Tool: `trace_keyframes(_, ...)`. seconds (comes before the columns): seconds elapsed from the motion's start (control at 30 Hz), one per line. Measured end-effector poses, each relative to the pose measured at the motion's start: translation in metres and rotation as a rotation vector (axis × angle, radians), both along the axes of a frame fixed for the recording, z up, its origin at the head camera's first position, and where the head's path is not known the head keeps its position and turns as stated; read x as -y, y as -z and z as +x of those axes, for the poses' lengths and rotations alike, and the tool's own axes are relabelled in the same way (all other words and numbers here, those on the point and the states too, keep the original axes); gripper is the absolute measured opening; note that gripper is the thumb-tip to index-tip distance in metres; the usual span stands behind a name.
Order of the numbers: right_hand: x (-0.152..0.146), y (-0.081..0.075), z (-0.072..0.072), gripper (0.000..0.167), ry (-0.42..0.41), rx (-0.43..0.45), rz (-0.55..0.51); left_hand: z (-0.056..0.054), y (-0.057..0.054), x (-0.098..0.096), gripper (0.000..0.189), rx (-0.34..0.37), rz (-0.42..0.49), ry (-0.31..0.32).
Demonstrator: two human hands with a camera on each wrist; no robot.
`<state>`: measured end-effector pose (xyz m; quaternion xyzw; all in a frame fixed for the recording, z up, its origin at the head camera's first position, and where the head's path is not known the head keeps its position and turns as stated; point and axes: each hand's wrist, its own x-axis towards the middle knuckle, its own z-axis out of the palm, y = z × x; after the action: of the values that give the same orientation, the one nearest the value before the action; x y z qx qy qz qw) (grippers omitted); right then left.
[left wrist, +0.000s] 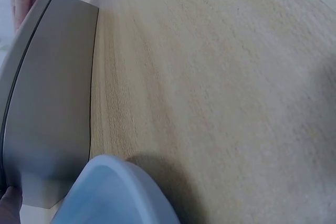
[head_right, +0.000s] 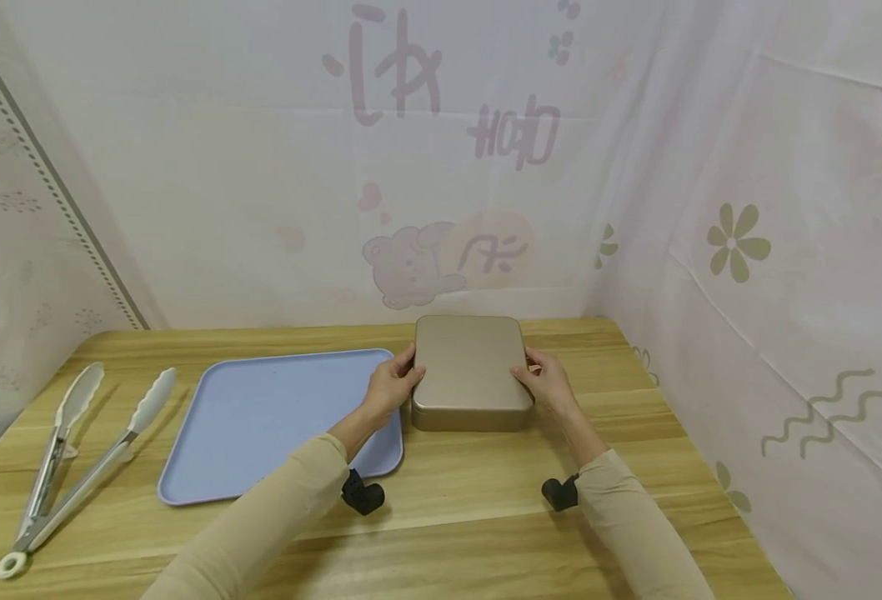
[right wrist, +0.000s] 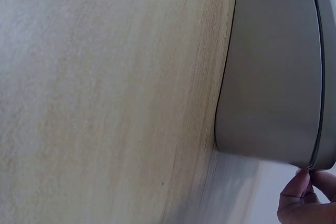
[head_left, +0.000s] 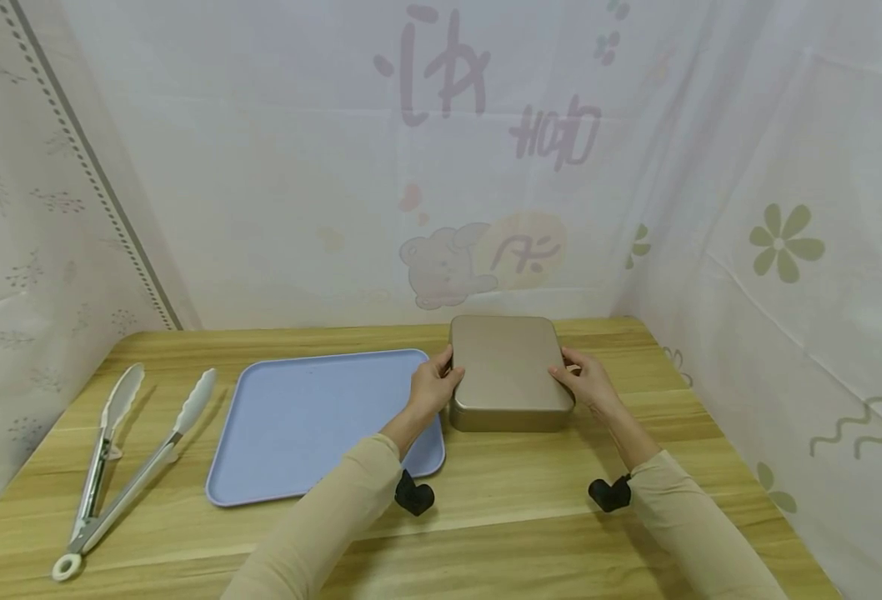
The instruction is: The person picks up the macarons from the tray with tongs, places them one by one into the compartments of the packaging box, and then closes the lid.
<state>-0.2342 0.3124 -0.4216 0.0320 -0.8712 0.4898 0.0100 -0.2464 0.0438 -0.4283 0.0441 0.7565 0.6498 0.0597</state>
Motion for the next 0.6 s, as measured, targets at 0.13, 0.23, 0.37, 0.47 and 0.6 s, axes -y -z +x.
trace_keyframes(0.13, 0.0006, -0.0011, 0.0005, 0.049, 0.003, 0.005, 0.011, 0.0001, 0.0010, -0.0001, 0.055, -0.004, -0.001, -0.004)
trace_keyframes(0.23, 0.0011, -0.0019, 0.0008, 0.049, 0.008, 0.007, 0.016, 0.0002, 0.0017, -0.0003, 0.055, -0.008, -0.001, -0.006)
trace_keyframes(0.37, 0.0018, -0.0027, 0.0008, 0.049, 0.008, 0.019, 0.010, 0.0000, 0.0025, -0.0003, 0.055, -0.010, 0.001, -0.008)
trace_keyframes(0.47, 0.0022, -0.0033, 0.0009, 0.050, 0.007, 0.036, 0.001, -0.0011, 0.0036, -0.0001, 0.055, -0.010, 0.009, -0.007)
trace_keyframes(0.6, 0.0017, -0.0032, 0.0004, 0.050, 0.003, 0.049, -0.011, -0.0026, 0.0049, 0.0003, 0.056, -0.014, 0.015, -0.003)
